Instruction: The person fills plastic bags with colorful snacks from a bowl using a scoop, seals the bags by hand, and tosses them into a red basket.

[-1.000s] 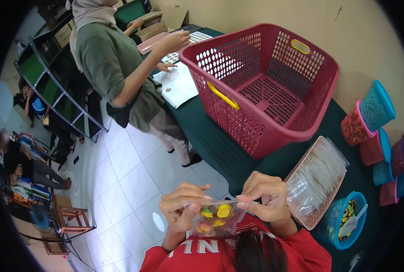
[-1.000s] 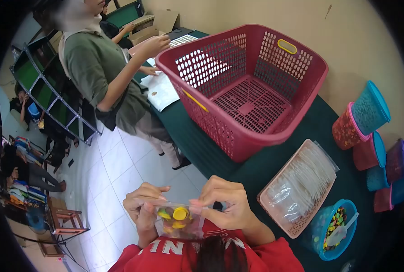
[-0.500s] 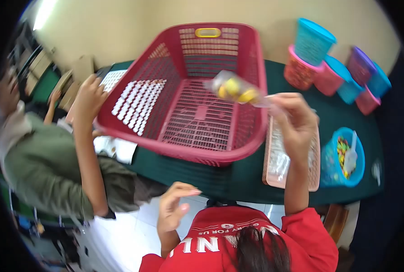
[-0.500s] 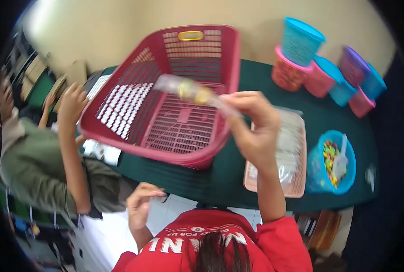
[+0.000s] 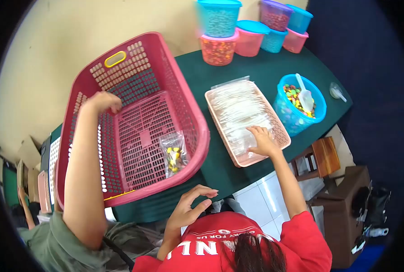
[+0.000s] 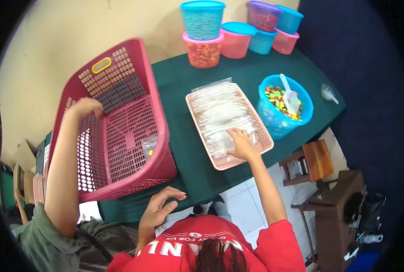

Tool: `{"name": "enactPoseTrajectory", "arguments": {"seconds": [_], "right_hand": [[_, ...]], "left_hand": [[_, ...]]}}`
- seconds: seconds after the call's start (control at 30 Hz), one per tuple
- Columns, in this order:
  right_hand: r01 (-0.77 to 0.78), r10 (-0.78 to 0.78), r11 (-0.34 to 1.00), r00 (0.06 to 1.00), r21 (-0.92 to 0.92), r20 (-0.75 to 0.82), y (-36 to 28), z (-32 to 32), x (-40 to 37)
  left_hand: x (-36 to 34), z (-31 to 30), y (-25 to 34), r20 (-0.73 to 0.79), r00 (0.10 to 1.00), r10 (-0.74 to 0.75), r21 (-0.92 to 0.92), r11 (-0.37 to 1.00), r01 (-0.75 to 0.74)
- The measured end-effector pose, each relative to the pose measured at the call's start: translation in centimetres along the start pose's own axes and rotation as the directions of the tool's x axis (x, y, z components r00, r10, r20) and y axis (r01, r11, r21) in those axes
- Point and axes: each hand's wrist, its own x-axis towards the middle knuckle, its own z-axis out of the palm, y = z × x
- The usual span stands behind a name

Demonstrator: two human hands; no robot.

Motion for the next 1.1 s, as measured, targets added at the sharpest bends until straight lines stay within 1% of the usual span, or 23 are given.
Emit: {"name": "enactPoseTrajectory", "arguments": {"seconds": [0.03,0.07,0.13,0.17,0.23,0.27,0.3,0.37,0.43,0.5,0.57,0.63,0.67,0.7,0.77,0.8,0.87,0.9,0.93,0.97,1.03,1.07,1.1], "right_hand": [[-0.041,0.042,0.998,0.999,-0.056,0.017,-0.1,0.2,-0.4],[-0.064,0.065,0.997,0.998,-0.051,0.011,0.0,0.5,-0.5],[-0.015,0.009,0.997,0.997,-0.072,-0.083,0.3,0.6,-0.3],[-0.034,0.028,0.997,0.995,-0.067,-0.094,0.5,0.3,-0.5],[0.000,0.018,0.994,0.987,0.112,-0.157,-0.1,-1.3,-1.2],[0.075,-0.021,0.981,0.959,0.179,-0.284,-0.9,-2.5,-2.1],[0.063,-0.009,0.982,0.957,0.178,-0.289,-1.7,-3.9,-3.1],[0.166,-0.065,0.962,0.910,0.216,-0.410,-2.9,-6.7,-5.2],[0.172,-0.082,0.966,0.911,0.192,-0.403,-3.8,-9.3,-7.5],[0.174,-0.097,0.971,0.914,0.165,-0.395,-4.2,-11.5,-9.7],[0.223,-0.170,0.957,0.950,0.187,-0.260,-3.8,-13.3,-11.4],[0.221,-0.168,0.961,0.944,0.167,-0.284,-2.5,-14.4,-13.1],[0.212,-0.158,0.952,0.957,0.219,-0.242,-1.7,-15.2,-14.0],[0.200,-0.149,0.941,0.969,0.273,-0.197,-0.8,-15.9,-14.8],[0.178,-0.127,0.944,0.973,0.279,-0.192,1.1,-16.9,-16.1],[0.155,-0.083,0.962,0.950,0.226,-0.300,2.0,-17.3,-16.8],[0.140,-0.045,0.979,0.856,0.147,-0.515,4.0,-17.8,-17.7],[0.136,-0.043,0.980,0.854,0.143,-0.518,4.9,-18.0,-18.2],[0.141,-0.027,0.969,0.878,0.205,-0.477,5.8,-18.1,-18.9],[0.140,-0.010,0.953,0.900,0.268,-0.435,6.8,-18.2,-19.5],[0.136,0.006,0.947,0.898,0.291,-0.441,8.5,-18.5,-20.3],[0.128,0.022,0.944,0.896,0.305,-0.444,9.3,-18.9,-20.7],[0.119,0.039,0.939,0.896,0.322,-0.443,10.1,-19.2,-21.1]], "left_hand": [[0.3,0.2,-0.1,0.023,1.000,-0.001,-0.005,1.000,0.002],[0.5,0.4,-0.3,0.054,0.998,-0.011,-0.020,1.000,0.012],[1.3,0.9,0.1,0.112,0.994,-0.008,-0.008,1.000,0.009],[1.5,1.1,0.0,0.137,0.991,0.001,0.014,1.000,-0.003],[2.2,1.4,0.4,0.175,0.985,-0.001,0.092,0.996,-0.016],[2.6,1.7,0.3,0.105,0.992,0.063,0.182,0.980,-0.081],[3.2,2.3,0.4,0.040,0.990,0.133,0.271,0.952,-0.139],[4.7,3.5,0.4,-0.146,0.974,0.175,0.348,0.930,-0.115],[6.7,5.1,1.4,-0.221,0.952,0.212,0.395,0.912,-0.111],[8.3,6.5,1.3,-0.155,0.961,0.228,0.392,0.907,-0.152],[9.5,8.2,0.6,-0.092,0.966,0.243,0.381,0.905,-0.191],[10.5,9.8,-0.1,0.056,0.991,0.124,0.235,0.963,-0.133],[10.9,10.8,-0.1,0.065,0.998,0.025,0.124,0.992,-0.033],[11.5,12.0,0.0,0.078,0.996,0.030,0.120,0.992,-0.040],[12.3,14.2,0.1,0.167,0.976,-0.136,-0.176,0.970,0.165],[12.9,15.1,-0.2,0.232,0.964,-0.126,-0.132,0.978,0.160],[13.9,17.8,-0.5,0.259,0.958,-0.126,-0.155,0.973,0.170],[14.3,19.4,-0.5,0.282,0.951,-0.129,-0.178,0.967,0.184],[14.8,21.1,-0.7,0.291,0.953,-0.087,-0.265,0.950,0.168],[15.2,22.8,-0.6,0.300,0.950,-0.087,-0.265,0.949,0.170],[15.8,25.7,-0.1,0.158,0.987,0.001,-0.421,0.905,0.066],[16.3,26.5,-0.2,0.154,0.984,0.092,-0.426,0.904,-0.018],[16.7,26.9,-0.4,0.162,0.983,0.089,-0.430,0.903,-0.011]]}}
